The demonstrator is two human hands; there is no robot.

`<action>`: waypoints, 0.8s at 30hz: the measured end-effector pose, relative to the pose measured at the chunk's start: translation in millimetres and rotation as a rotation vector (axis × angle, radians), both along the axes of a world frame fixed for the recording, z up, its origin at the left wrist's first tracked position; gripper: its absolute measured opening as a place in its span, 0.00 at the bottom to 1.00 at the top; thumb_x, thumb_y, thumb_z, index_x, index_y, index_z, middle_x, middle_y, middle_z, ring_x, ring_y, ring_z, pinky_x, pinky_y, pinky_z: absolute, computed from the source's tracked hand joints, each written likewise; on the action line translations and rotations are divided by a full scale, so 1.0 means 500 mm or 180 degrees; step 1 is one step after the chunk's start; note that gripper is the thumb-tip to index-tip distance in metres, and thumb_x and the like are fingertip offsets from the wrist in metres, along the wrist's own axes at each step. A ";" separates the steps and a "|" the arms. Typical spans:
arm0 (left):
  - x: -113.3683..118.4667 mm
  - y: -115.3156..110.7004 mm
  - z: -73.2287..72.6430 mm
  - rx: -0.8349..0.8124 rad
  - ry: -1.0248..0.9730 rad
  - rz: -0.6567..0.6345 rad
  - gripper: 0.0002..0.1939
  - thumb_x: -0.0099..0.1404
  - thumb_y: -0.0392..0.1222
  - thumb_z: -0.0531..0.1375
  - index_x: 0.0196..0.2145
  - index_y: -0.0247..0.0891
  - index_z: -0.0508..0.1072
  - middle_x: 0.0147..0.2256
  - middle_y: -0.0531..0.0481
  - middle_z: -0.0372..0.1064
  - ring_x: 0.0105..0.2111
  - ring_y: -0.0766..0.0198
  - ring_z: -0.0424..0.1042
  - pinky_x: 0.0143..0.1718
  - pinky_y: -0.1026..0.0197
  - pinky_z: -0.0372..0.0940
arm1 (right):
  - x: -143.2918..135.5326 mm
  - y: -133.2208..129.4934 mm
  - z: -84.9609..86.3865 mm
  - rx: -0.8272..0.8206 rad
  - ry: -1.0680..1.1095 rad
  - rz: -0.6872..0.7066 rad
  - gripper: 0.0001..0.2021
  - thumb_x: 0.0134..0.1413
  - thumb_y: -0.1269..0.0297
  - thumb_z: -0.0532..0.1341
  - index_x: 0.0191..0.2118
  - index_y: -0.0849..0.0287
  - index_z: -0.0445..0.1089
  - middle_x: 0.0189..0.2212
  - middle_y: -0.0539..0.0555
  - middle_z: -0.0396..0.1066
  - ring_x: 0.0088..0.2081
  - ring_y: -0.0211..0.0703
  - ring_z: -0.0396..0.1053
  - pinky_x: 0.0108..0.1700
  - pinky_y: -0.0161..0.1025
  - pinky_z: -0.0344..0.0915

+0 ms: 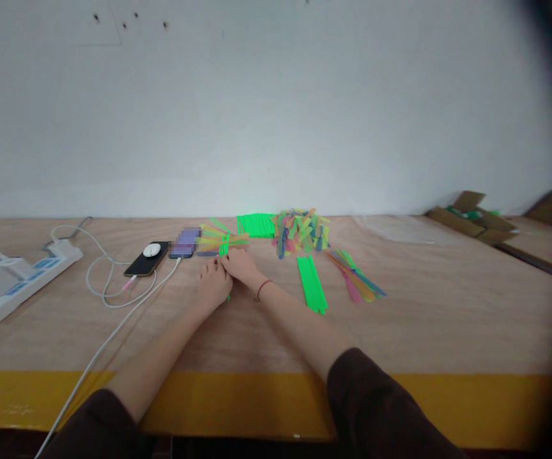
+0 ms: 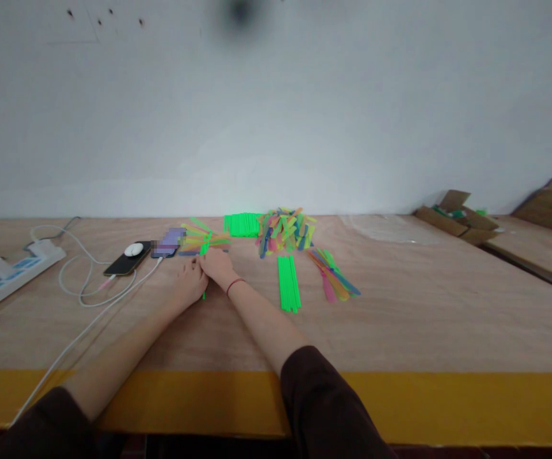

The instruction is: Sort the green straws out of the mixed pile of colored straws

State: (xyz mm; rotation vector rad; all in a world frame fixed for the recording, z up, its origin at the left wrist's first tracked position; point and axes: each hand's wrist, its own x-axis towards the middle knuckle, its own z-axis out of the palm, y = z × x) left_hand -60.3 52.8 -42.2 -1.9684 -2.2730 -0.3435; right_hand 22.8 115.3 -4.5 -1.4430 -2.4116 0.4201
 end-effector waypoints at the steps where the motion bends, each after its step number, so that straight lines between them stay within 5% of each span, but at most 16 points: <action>1: 0.002 -0.003 -0.004 0.0028 -0.0080 0.0095 0.27 0.71 0.43 0.43 0.64 0.30 0.55 0.61 0.29 0.55 0.57 0.47 0.61 0.54 0.47 0.60 | 0.002 -0.003 0.004 0.0072 -0.0102 0.0041 0.20 0.65 0.58 0.50 0.41 0.68 0.74 0.41 0.67 0.75 0.42 0.49 0.74 0.42 0.38 0.65; 13: 0.010 -0.016 -0.004 0.0062 -0.0354 0.0129 0.26 0.72 0.46 0.40 0.65 0.44 0.56 0.65 0.41 0.52 0.59 0.50 0.59 0.57 0.44 0.57 | 0.049 0.021 0.019 0.0372 0.0277 -0.0233 0.18 0.63 0.65 0.48 0.34 0.64 0.74 0.35 0.62 0.76 0.36 0.45 0.72 0.36 0.35 0.61; 20: 0.017 -0.037 -0.021 0.0052 -0.0085 -0.0097 0.28 0.71 0.45 0.43 0.66 0.36 0.54 0.68 0.39 0.43 0.65 0.49 0.49 0.60 0.42 0.52 | 0.195 0.007 0.026 0.0427 0.0461 -0.0319 0.15 0.60 0.65 0.50 0.25 0.61 0.67 0.25 0.54 0.70 0.27 0.39 0.64 0.28 0.34 0.50; 24: 0.035 -0.049 0.022 0.0664 0.0058 -0.0316 0.29 0.71 0.49 0.44 0.65 0.32 0.55 0.69 0.38 0.38 0.68 0.43 0.35 0.64 0.37 0.41 | 0.271 -0.036 0.027 0.0193 0.0665 -0.0284 0.16 0.57 0.66 0.49 0.21 0.60 0.62 0.20 0.51 0.65 0.25 0.38 0.62 0.27 0.35 0.49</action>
